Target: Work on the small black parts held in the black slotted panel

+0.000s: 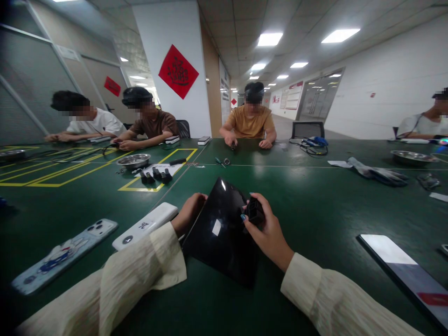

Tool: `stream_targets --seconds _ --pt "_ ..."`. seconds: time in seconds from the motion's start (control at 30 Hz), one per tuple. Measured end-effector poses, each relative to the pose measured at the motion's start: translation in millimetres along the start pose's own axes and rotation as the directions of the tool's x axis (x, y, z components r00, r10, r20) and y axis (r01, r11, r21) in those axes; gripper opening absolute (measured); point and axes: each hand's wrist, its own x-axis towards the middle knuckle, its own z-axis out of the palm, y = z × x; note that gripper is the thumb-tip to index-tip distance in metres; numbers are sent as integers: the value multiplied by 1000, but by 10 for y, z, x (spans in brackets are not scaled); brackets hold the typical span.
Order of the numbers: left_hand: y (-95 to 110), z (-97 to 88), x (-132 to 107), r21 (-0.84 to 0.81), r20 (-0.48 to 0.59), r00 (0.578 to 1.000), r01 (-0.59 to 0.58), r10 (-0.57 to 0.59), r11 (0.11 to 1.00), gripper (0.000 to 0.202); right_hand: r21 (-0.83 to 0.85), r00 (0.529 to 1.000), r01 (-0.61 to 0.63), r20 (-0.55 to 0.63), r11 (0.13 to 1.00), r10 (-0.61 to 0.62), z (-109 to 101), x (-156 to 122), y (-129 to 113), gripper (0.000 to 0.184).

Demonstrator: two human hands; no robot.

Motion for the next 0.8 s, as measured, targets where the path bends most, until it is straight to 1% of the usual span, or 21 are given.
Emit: stream_targets --seconds 0.07,0.13,0.23,0.3,0.4,0.5,0.7,0.73,0.8 --pt "-1 -44 61 -152 -100 991 75 -91 985 16 -17 1000 13 12 1000 -13 1 -3 -5 51" --pt "0 -80 93 -262 -183 971 101 -152 960 14 -60 999 39 30 997 -37 9 -13 -11 53" --pt "25 -119 102 -382 -260 941 105 -216 918 13 -171 991 103 106 980 -86 32 -39 -27 54" --pt "51 -135 96 -427 -289 929 91 -232 899 13 -271 976 180 170 946 -137 54 -60 -44 51" --pt "75 -140 80 -450 -322 917 70 -235 890 12 -389 946 285 259 876 -193 90 -85 -71 50" --pt "66 -112 61 -442 -335 913 67 -234 894 12 -437 929 319 321 841 -185 121 -96 -87 55" --pt "16 -12 17 -376 -326 929 42 -174 926 16 -503 942 272 313 820 -120 154 -113 -88 60" --pt "12 -2 11 -362 -325 931 38 -164 931 16 -515 942 278 313 811 -124 156 -121 -87 62" --pt "8 7 2 -339 -326 934 30 -147 940 16 -547 940 315 293 776 -175 163 -144 -96 69"
